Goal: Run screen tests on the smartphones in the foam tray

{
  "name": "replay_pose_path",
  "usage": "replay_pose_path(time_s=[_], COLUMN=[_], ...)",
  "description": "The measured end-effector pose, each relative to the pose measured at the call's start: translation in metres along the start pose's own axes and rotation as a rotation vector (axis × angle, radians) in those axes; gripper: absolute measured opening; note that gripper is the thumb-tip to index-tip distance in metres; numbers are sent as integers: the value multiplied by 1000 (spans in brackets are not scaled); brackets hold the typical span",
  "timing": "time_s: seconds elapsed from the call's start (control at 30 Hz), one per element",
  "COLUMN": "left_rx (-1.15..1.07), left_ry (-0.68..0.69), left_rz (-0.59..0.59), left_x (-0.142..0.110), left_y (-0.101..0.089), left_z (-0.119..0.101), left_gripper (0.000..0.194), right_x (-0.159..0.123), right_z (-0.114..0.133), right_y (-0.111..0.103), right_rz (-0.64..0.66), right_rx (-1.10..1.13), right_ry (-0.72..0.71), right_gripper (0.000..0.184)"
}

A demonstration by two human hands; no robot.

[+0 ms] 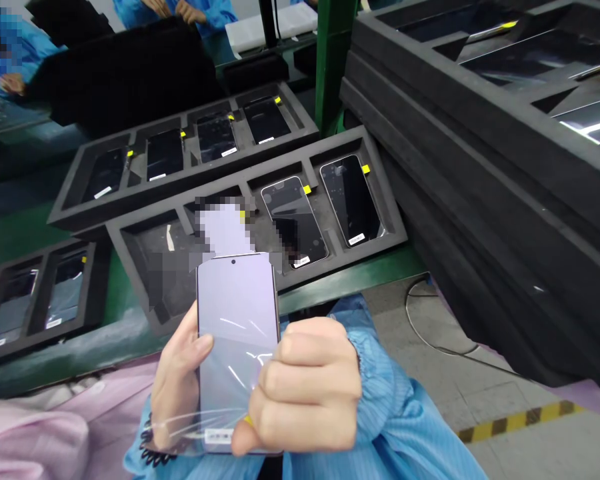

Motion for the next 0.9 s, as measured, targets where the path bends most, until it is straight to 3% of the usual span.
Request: replay_pose_path(time_s=[0.17, 0.33, 0.5, 0.7, 0.9], left_rx=[17, 210, 399, 99, 7], left_ry=[68, 172, 165, -66, -87], left_rz=[-20, -57, 177, 168, 188], left_x=[3, 17, 34, 39, 38], left_y=[1, -2, -2, 7, 13], left_z=[-1, 10, 26, 15, 3], left_gripper=[55, 59, 50, 56, 47], right_x=[-2, 1, 21, 15, 5], right_z=[0, -22, -59, -80, -84], right_y=[-3, 4, 9, 16, 26], right_rz=[150, 73, 94, 56, 73], right_rx=[57, 31, -68, 282, 480], right_ry=[-38, -54, 234, 687, 782], right_gripper=[40, 44, 32, 29, 39])
Point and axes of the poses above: each hand's wrist, its own x-axis towards the middle knuckle, its own y-axis out of the palm, z = x × y, the point moved 2 cm from there along x, towards the middle knuckle, and after that the axes turned 3 degrees about -y, right-handed, at the moved point
